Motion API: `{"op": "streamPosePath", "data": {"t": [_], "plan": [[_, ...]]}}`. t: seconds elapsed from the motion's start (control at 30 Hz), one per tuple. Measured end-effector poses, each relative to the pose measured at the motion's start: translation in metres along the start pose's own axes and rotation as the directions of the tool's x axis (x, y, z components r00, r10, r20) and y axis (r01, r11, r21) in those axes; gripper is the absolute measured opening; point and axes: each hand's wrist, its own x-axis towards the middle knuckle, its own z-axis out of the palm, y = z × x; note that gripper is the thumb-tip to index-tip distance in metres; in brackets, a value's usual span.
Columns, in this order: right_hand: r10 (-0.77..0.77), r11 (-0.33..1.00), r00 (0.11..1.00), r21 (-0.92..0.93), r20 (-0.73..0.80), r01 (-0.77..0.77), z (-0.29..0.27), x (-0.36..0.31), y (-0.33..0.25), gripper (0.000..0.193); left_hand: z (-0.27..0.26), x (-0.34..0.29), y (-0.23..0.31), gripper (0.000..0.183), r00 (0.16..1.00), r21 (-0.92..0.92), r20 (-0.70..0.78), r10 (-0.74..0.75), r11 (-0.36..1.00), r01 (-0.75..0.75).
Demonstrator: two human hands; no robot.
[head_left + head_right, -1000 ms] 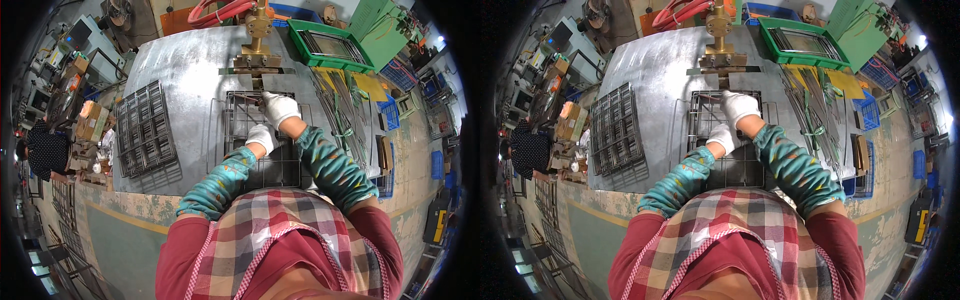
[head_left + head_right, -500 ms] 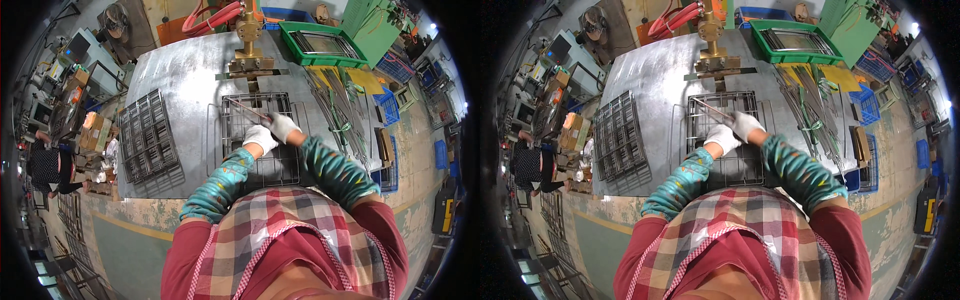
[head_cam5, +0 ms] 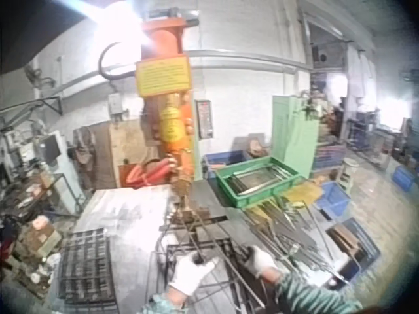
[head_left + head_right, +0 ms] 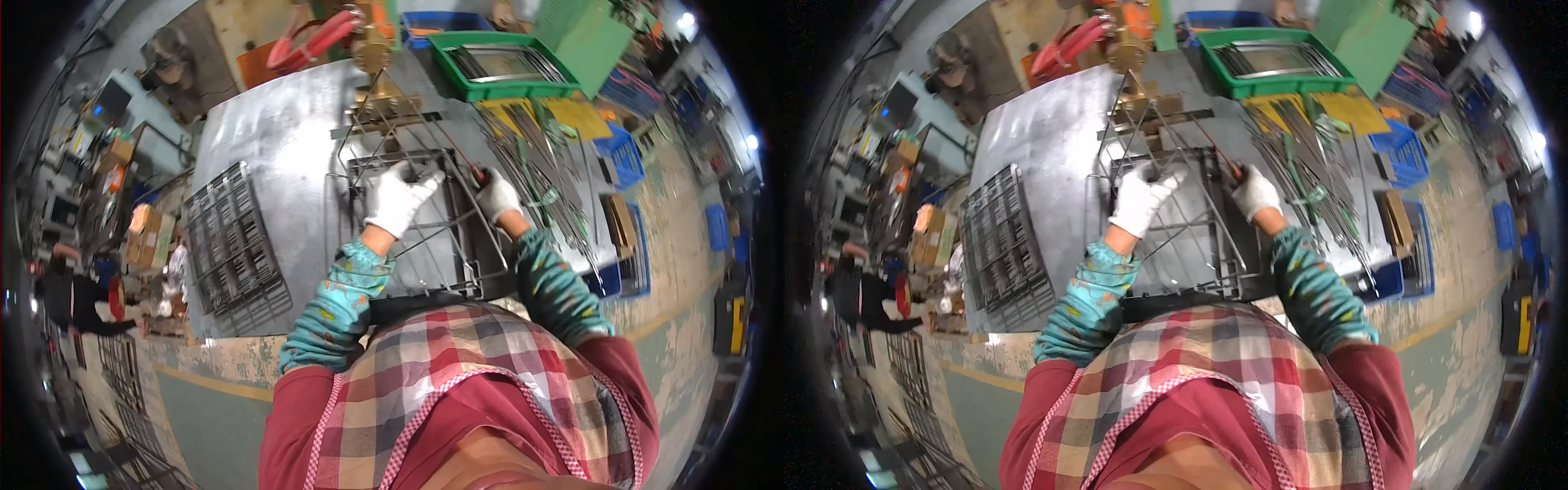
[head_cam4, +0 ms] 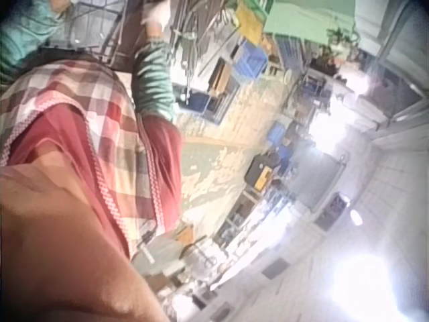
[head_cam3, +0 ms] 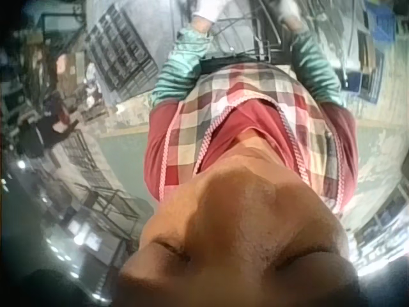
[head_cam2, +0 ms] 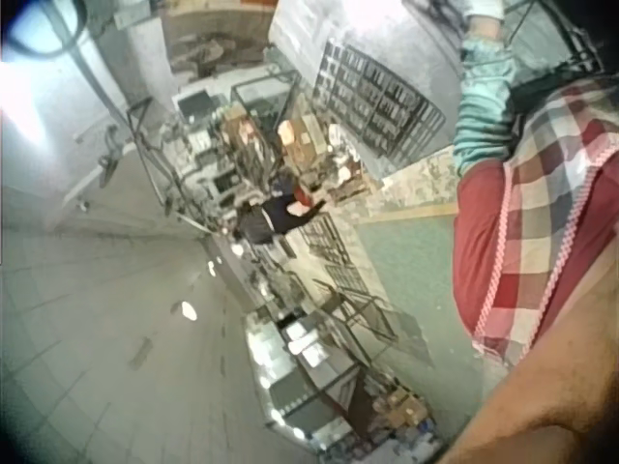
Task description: The person assembles metal frames by placing a rectangular frame on a workbench and inserting metal rods into it. They then use a pneumatic machine to press the rods into the frame. The person repeats this process for multiple frames, stacking the finished ones on the table.
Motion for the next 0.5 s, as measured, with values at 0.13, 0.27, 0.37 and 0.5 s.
{"op": "streamPosePath", "data": {"t": [0.13, 0.27, 0.37, 0.5], "plan": [[-0.117, 0.993, 0.989, -0.007, -0.087, 0.116, 0.009, -0.003, 0.017, 0.040, -0.053, -0.017, 0.059, 0.035, 0.942, 0.424, -0.098, 0.320, 0.870, -0.251], [-0.136, 0.987, 0.987, -0.093, -0.080, 0.129, 0.002, -0.014, 0.021, 0.036, -0.131, -0.022, 0.055, 0.029, 0.964, 0.716, -0.139, 0.226, 0.695, -0.060], [-0.109, 0.986, 0.994, -0.129, 0.004, 0.109, 0.009, -0.012, 0.022, 0.034, -0.209, -0.031, 0.035, 0.029, 0.947, 0.947, -0.185, 0.262, 0.305, 0.101], [-0.118, 0.984, 0.993, -0.132, 0.030, 0.121, 0.010, -0.014, 0.011, 0.031, -0.288, -0.030, -0.014, 0.039, 0.906, 0.890, -0.384, -0.178, 0.188, 0.414]]}}
